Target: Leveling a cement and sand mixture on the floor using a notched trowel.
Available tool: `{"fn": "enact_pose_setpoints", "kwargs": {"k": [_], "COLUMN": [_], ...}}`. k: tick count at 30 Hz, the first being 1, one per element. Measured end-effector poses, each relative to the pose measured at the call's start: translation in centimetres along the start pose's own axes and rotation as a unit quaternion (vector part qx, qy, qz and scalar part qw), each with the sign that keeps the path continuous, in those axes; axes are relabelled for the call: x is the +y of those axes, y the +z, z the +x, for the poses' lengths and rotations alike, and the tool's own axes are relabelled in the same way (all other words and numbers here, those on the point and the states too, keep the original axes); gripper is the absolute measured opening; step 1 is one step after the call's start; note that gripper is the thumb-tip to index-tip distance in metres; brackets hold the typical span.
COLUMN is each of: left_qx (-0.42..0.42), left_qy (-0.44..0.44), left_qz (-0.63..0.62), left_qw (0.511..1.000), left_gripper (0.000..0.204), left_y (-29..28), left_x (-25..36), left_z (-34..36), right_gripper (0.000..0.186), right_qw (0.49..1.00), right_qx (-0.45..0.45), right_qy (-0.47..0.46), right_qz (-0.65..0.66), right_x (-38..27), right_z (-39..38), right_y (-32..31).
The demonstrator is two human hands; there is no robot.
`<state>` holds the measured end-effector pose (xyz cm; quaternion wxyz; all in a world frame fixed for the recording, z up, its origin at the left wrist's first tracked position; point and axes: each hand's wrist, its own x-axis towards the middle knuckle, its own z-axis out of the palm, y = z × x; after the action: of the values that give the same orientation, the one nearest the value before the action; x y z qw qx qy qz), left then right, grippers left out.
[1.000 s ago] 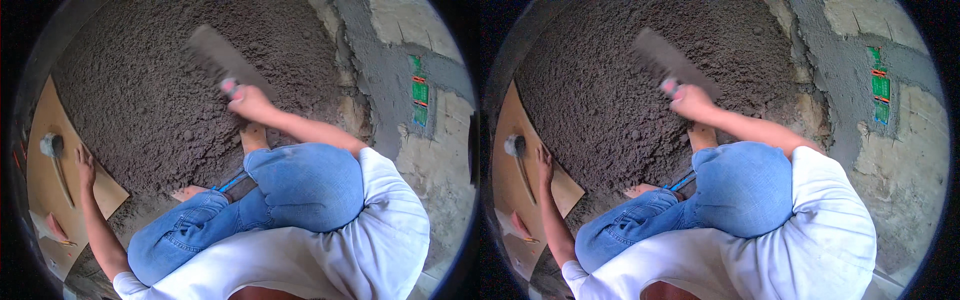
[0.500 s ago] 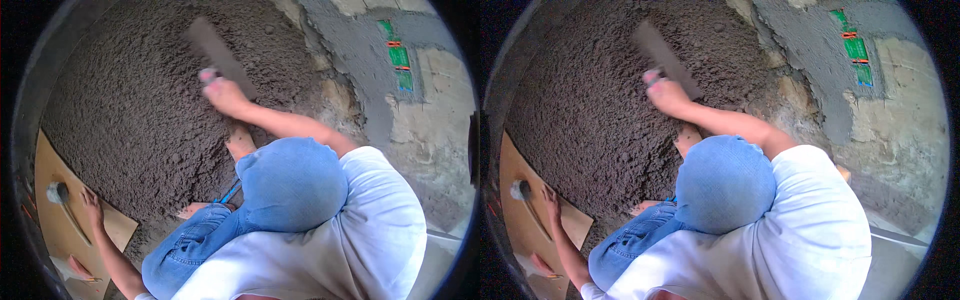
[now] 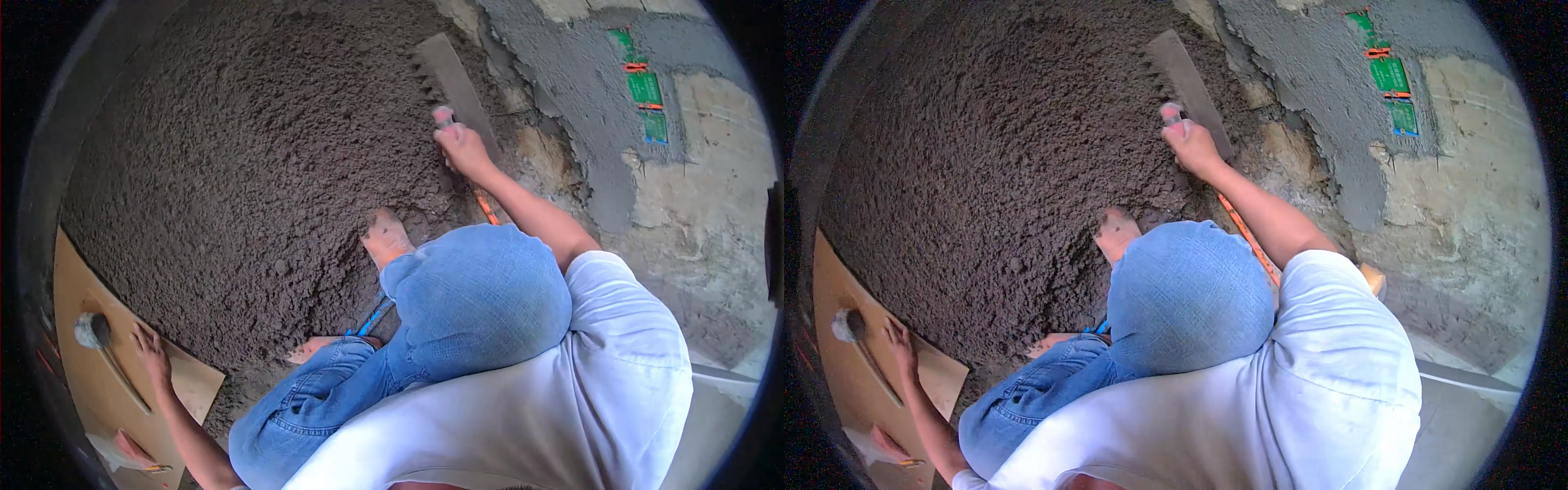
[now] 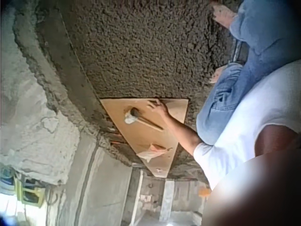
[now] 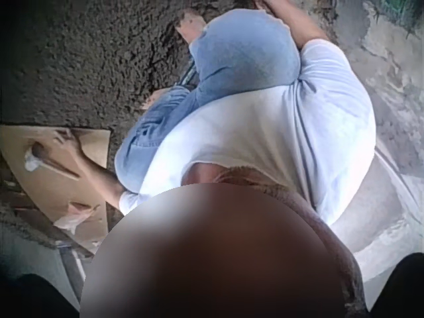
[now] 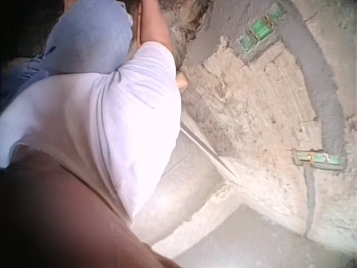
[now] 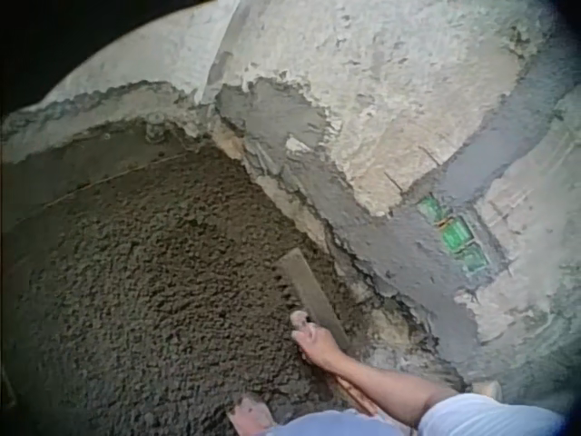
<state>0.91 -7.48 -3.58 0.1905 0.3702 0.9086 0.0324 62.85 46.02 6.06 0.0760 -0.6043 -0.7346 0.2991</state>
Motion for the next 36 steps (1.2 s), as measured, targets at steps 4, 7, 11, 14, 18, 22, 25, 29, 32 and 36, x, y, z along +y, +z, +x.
{"fn": "enact_pose_setpoints", "kwargs": {"k": [4,7,11,14,18,22,25,29,32,36], "left_qx": [-0.010,-0.030,-0.043,-0.062,-0.052,-0.051,-0.052,-0.037,-0.017,0.002], "left_qy": [-0.037,-0.087,-0.074,-0.094,-0.098,-0.092,-0.089,-0.096,-0.096,-0.090], "left_qz": [0.002,0.034,0.025,0.030,0.000,-0.004,-0.006,-0.021,-0.014,0.008], "left_qw": [0.999,0.995,0.996,0.993,0.994,0.994,0.995,0.994,0.995,0.996], "left_gripper": [0.062,0.062,0.063,0.063,0.063,0.065,0.066,0.066,0.065,0.065], "left_y": [-0.5,-0.8,-2.3,-2.0,-2.5,-2.4,-2.0,-1.7,-1.3,-1.3], "left_x": [0.1,3.0,2.1,3.3,4.0,5.1,3.7,3.1,4.4,4.0], "left_z": [-2.2,-2.7,-3.5,-3.1,-3.7,-3.4,-4.3,-4.3,-2.9,-3.2], "right_gripper": [0.036,0.036,0.034,0.036,0.037,0.032,0.029,0.024,0.026,0.029], "right_qw": [0.976,0.986,0.970,0.974,0.981,0.963,0.900,0.800,0.883,0.882], "right_qx": [0.009,0.084,0.121,0.089,-0.017,-0.103,-0.277,-0.439,-0.298,-0.299], "right_qy": [0.187,0.107,0.012,0.000,-0.099,-0.211,-0.313,-0.348,-0.313,-0.320], "right_qz": [0.110,-0.096,-0.210,-0.206,-0.167,-0.132,-0.123,-0.214,-0.183,-0.174], "right_x": [4.7,7.5,2.6,-2.6,-11.8,-17.2,-17.5,-17.4,-14.0,-13.3], "right_z": [0.9,1.7,7.7,13.8,14.9,7.4,-0.2,-3.8,-1.9,-3.2], "right_y": [-1.8,-2.5,-1.7,0.2,6.5,12.8,14.1,10.7,9.3,11.1]}}
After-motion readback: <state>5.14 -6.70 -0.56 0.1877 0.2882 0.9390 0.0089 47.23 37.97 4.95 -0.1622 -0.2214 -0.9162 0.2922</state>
